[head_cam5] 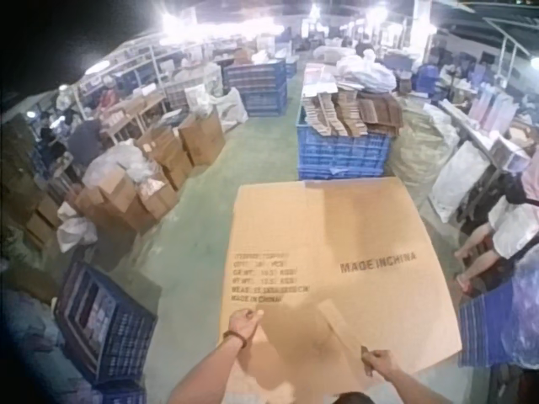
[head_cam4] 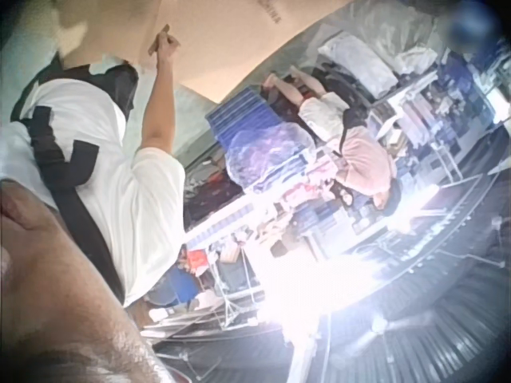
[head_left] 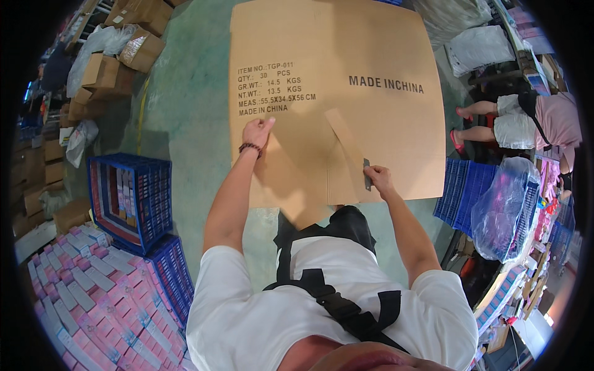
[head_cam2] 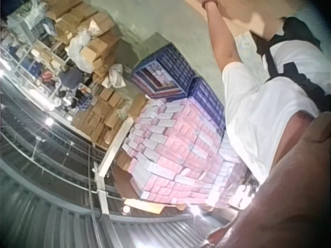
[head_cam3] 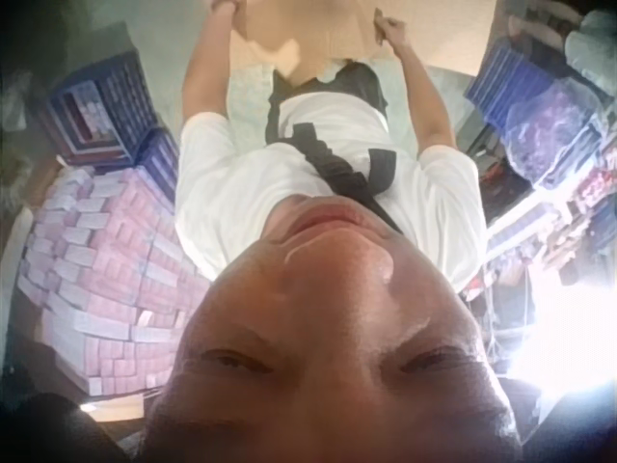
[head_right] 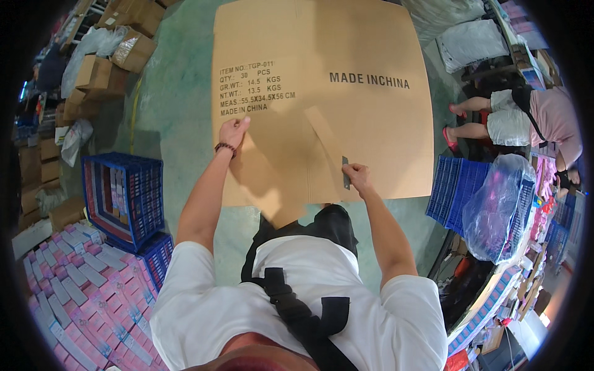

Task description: The person assembles a flat cardboard box by folding its flaps and securing them with tape. They use a utility knife to cut tape and a tape dispenser to apply it, then place the finished box into a blue crate.

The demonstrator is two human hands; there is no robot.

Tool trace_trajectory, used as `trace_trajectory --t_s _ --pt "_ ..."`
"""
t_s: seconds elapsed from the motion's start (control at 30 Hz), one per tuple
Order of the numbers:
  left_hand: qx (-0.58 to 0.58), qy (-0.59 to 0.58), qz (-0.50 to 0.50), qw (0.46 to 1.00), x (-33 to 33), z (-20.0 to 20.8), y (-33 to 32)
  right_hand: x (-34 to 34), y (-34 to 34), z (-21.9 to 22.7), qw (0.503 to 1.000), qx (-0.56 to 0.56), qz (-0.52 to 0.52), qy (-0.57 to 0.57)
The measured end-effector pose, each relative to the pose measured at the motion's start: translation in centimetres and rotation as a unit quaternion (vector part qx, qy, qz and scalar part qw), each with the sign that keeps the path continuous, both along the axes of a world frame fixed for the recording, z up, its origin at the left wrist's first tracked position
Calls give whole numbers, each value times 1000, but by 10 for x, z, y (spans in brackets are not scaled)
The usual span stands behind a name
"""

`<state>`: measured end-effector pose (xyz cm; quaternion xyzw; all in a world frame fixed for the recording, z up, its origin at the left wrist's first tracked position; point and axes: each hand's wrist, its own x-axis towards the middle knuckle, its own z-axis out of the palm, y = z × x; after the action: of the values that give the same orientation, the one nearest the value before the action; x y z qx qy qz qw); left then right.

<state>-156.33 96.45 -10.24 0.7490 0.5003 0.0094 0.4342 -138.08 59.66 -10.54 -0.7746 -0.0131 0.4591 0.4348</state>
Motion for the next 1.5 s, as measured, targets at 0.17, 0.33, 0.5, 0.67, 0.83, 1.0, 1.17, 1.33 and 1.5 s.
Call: trace_trajectory --t_s 0.17,0.33,0.5,0.67,0.83,1.0,1.17,1.33,1.5 --pt "42 42 52 997 79 -37 -45 43 -52 -15 998 -35 -37 -26" --pt "52 92 191 976 103 -82 -69 74 -107 -28 995 -40 -88 -3" --pt "72 -43 268 960 105 -93 -69 91 -120 -38 988 24 -150 38" --pt "-26 -35 66 997 118 -66 -117 75 -91 -27 979 109 -164 58" --pt "-574 -137 190 785 159 -43 -228 49 -82 -4 988 130 47 63" --pt "-407 -264 271 831 172 -39 -201 70 -75 -29 997 61 -32 37" --pt "-331 -243 194 891 89 -22 -143 83 -30 -79 987 -89 89 -96" --pt "-382 -264 259 847 57 3 -156 79 -8 -83 965 -132 94 -206" --pt "-288 -221 13 932 79 60 -236 72 -89 -40 971 -16 143 -191"
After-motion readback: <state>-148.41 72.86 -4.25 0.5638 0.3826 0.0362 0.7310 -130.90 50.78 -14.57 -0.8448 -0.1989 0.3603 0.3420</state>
